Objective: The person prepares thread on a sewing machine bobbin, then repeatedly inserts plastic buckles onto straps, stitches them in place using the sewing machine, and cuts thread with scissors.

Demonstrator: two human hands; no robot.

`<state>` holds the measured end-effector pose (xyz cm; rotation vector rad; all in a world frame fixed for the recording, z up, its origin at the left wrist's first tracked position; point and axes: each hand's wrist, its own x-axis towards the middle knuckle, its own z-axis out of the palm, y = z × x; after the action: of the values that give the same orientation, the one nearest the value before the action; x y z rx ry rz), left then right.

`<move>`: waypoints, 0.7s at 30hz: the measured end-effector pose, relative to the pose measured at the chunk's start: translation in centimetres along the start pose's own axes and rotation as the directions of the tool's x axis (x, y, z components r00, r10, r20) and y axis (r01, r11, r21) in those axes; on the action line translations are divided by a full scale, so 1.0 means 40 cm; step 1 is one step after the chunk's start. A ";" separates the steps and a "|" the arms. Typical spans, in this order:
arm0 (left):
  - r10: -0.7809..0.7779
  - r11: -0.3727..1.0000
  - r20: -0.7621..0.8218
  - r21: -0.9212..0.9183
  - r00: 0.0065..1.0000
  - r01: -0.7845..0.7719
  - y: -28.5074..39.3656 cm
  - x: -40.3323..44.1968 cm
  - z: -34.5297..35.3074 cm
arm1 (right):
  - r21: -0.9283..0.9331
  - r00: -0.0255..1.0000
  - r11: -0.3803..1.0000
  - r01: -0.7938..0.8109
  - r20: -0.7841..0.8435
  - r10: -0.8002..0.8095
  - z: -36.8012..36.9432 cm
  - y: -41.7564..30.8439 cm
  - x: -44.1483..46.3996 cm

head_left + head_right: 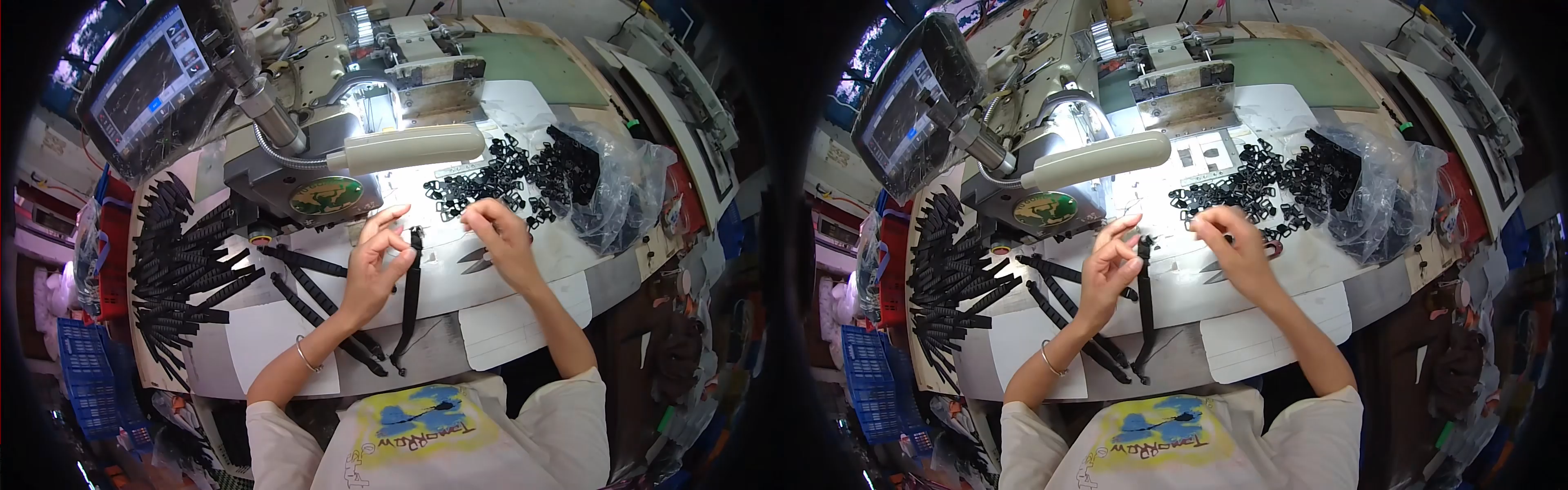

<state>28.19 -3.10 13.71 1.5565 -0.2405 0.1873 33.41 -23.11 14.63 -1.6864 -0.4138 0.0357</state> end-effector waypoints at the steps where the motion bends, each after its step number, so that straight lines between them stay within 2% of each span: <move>1: 0.001 0.999 -0.005 -0.032 1.000 -0.001 -0.003 0.002 -0.006 | -0.376 0.976 0.901 0.217 0.091 -0.197 -0.045 -0.010 -0.005; 3: -0.167 0.964 0.079 -0.196 0.983 0.179 -0.011 -0.004 -0.037 | -0.616 0.896 0.650 0.445 0.299 -0.330 -0.096 -0.028 -0.030; 4: -0.138 0.962 0.105 -0.224 0.985 0.158 -0.027 -0.004 -0.044 | -0.656 0.905 0.623 0.426 0.314 -0.288 -0.110 -0.021 -0.048; 6: -0.212 0.946 0.110 -0.228 0.971 0.232 -0.033 -0.005 -0.045 | -0.732 0.921 0.560 0.387 0.332 -0.202 -0.130 -0.002 -0.082; 9: -0.332 0.893 0.121 -0.280 0.935 0.353 -0.027 -0.009 -0.033 | -0.737 0.904 0.526 0.424 0.312 -0.292 -0.130 0.065 -0.106; 12: -0.387 0.838 0.152 -0.355 0.909 0.416 -0.026 -0.015 -0.025 | -0.781 0.853 0.386 0.490 0.339 -0.398 -0.132 0.102 -0.099; 15: -0.425 0.761 0.195 -0.452 0.884 0.466 -0.035 -0.021 -0.027 | -0.597 0.977 0.777 0.199 0.062 -0.203 -0.107 0.087 -0.101; 16: -0.442 0.726 0.211 -0.486 0.872 0.485 -0.038 -0.025 -0.027 | -0.429 0.997 0.902 0.044 0.069 -0.016 -0.089 0.065 -0.103; 17: -0.456 0.699 0.215 -0.515 0.863 0.497 -0.039 -0.029 -0.026 | -0.247 0.979 0.959 -0.136 0.112 0.168 -0.065 0.027 -0.105; 18: -0.470 0.670 0.222 -0.540 0.854 0.509 -0.040 -0.033 -0.024 | -0.066 0.924 0.943 -0.326 0.186 0.333 -0.041 -0.005 -0.109; 21: -0.510 0.633 0.226 -0.555 0.830 0.540 -0.026 -0.036 -0.013 | -0.233 0.894 0.949 -0.213 0.346 0.285 0.015 -0.063 -0.119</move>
<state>27.12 -2.54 12.33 0.9263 0.1301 -0.3726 28.20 -23.67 15.96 -1.9175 -0.4939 0.5341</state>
